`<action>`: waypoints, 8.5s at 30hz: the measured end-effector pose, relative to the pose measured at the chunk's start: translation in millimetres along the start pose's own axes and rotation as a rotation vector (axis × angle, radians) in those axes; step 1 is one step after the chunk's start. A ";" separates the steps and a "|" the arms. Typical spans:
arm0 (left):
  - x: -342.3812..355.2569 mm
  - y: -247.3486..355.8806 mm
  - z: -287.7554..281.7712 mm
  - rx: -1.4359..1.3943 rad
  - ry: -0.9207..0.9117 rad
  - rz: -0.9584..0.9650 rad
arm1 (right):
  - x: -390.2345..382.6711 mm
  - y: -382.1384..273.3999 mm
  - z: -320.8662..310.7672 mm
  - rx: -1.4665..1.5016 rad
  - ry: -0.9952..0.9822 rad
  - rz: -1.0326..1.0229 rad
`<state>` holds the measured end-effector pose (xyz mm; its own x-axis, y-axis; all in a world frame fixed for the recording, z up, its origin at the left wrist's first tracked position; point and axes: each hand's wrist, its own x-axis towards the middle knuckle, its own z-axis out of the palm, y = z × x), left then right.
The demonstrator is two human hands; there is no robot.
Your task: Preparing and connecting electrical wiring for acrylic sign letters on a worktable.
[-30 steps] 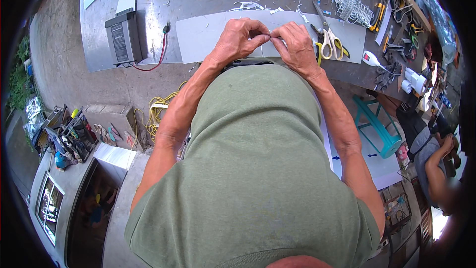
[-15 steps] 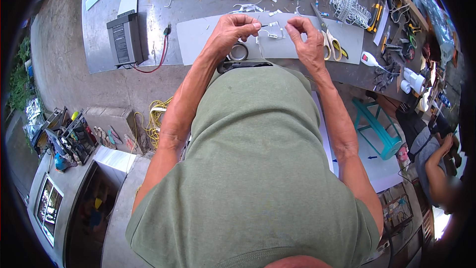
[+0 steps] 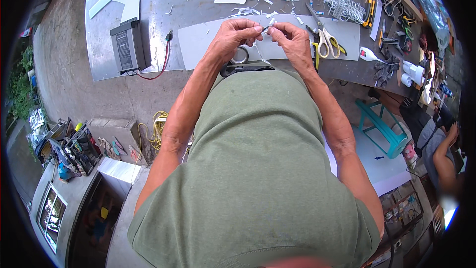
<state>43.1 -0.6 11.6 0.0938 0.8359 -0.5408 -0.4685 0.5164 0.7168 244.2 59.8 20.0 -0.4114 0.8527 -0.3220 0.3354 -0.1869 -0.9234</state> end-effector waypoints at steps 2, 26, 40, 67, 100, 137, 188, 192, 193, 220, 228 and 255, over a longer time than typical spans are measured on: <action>-0.8 -1.2 2.5 -0.001 -0.015 0.013 | -0.1 0.0 0.2 0.100 -0.026 0.022; -6.1 3.0 10.7 0.235 0.116 0.237 | -18.8 -7.0 0.8 0.024 -0.098 0.023; -2.0 -3.4 15.3 0.190 0.132 0.211 | -5.3 -15.8 14.2 -0.556 0.109 -0.643; -2.0 -3.4 1.0 -0.004 -0.090 0.038 | 20.2 -14.8 -28.1 -0.547 -0.261 -0.660; -11.3 -0.3 17.0 0.313 -0.027 0.090 | -11.8 -5.5 -22.9 -0.631 -0.042 -0.864; -4.0 -4.0 6.3 0.286 -0.179 0.003 | -1.6 -6.1 -39.8 -0.436 -0.312 -0.646; 26.3 2.0 35.5 1.043 -0.258 0.219 | -20.5 17.0 -39.5 -0.539 -0.252 -0.667; 30.0 4.3 28.7 0.978 -0.281 0.225 | -24.2 15.8 -41.7 -0.419 -0.195 -0.431; 30.8 4.6 25.4 0.962 -0.292 0.232 | -25.2 14.4 -41.4 -0.420 -0.191 -0.429; 21.9 -20.8 32.4 0.820 -0.069 0.371 | -29.7 33.1 -21.4 -0.133 0.034 -0.062; 28.4 -20.6 31.4 0.760 -0.122 0.224 | -23.6 31.3 -32.9 -0.214 -0.080 -0.034; 30.8 -29.3 36.6 0.438 -0.208 0.211 | -23.6 29.1 -38.3 -0.402 -0.037 -0.272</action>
<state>91.9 16.9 -9.9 0.2301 0.9264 -0.2981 -0.0892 0.3251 0.9415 296.1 52.9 8.7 -0.5570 0.8251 -0.0945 0.5097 0.2498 -0.8233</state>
